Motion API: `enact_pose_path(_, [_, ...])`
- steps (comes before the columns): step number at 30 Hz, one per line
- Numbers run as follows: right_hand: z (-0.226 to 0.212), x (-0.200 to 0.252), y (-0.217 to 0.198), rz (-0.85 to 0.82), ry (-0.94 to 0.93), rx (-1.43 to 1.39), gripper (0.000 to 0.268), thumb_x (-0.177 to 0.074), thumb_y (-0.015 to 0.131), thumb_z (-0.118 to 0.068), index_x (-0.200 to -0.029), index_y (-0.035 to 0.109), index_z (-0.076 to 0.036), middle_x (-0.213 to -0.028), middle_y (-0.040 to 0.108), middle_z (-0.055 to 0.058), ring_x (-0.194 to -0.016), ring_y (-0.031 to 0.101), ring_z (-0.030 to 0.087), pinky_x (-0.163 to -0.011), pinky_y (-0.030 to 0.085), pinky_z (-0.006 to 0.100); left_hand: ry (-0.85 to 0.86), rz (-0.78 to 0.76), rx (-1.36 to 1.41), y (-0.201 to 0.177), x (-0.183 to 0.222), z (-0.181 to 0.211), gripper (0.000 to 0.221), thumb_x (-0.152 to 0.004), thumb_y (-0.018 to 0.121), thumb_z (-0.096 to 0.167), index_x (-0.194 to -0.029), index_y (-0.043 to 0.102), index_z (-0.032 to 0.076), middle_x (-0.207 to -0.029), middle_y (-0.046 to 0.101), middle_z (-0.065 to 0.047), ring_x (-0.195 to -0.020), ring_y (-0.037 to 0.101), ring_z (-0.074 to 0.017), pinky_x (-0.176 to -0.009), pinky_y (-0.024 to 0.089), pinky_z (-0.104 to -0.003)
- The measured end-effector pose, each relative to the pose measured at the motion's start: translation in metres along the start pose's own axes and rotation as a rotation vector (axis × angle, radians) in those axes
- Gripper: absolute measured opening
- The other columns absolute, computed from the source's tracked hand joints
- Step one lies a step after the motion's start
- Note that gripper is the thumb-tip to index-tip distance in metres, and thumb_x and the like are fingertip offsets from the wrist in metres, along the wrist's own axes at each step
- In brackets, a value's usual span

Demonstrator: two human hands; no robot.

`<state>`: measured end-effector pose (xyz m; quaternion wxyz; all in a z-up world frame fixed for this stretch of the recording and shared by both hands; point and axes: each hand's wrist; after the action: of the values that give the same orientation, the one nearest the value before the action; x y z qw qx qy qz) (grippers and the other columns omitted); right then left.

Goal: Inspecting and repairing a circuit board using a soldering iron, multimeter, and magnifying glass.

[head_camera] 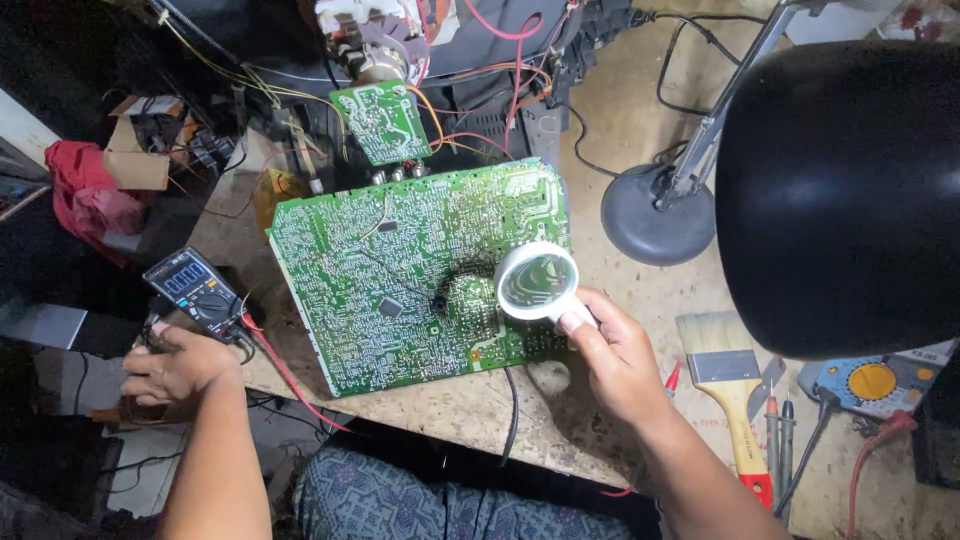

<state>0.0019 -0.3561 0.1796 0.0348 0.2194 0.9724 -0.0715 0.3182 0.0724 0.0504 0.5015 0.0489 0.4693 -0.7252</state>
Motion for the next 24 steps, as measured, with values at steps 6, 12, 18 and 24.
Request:
enact_pose_path(6, [0.001,0.002,0.0,0.002,-0.015,0.011,0.031,-0.101,0.054,-0.023,-0.121,0.07,-0.005,-0.091,0.066,0.0,-0.079,0.056,0.012,-0.074,0.045,0.028,0.06,0.108,0.002,0.012,-0.002,-0.01,0.04,-0.1,0.063,0.046,-0.106,0.057,0.007,-0.103,0.054,-0.025,-0.098,0.052,-0.0505,-0.084,0.04,-0.061])
enact_pose_path(12, [0.0,0.001,-0.003,-0.015,0.003,0.044,0.028,-0.099,0.056,-0.022,-0.116,0.071,-0.005,-0.09,0.068,0.0,-0.08,0.059,0.012,-0.074,0.047,0.028,0.055,0.08,0.03,0.013,-0.003,-0.012,0.041,-0.1,0.062,0.047,-0.107,0.057,0.007,-0.104,0.055,-0.025,-0.098,0.053,-0.05,-0.086,0.04,-0.06])
enact_pose_path(18, [-0.003,0.0,-0.003,-0.021,-0.004,0.087,0.026,-0.097,0.058,-0.021,-0.111,0.072,-0.005,-0.099,0.073,0.002,-0.089,0.064,0.014,-0.079,0.05,0.03,0.074,0.135,0.033,0.022,-0.005,-0.018,0.039,-0.099,0.065,0.046,-0.105,0.058,0.008,-0.102,0.056,-0.022,-0.097,0.054,-0.048,-0.084,0.042,-0.058])
enact_pose_path(24, [0.0,0.0,-0.005,-0.02,-0.012,0.104,0.025,-0.097,0.058,-0.022,-0.11,0.072,-0.007,-0.095,0.072,0.001,-0.085,0.063,0.013,-0.077,0.049,0.029,0.048,0.102,0.054,0.021,-0.005,-0.017,0.038,-0.098,0.066,0.044,-0.107,0.057,0.009,-0.106,0.055,-0.022,-0.1,0.053,-0.0474,-0.086,0.041,-0.058])
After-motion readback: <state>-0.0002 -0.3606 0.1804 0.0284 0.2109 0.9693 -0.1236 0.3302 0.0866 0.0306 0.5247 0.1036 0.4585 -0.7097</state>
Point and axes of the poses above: each hand's wrist, its own x-axis away from the middle knuckle, its own y-axis out of the palm, z = x × y
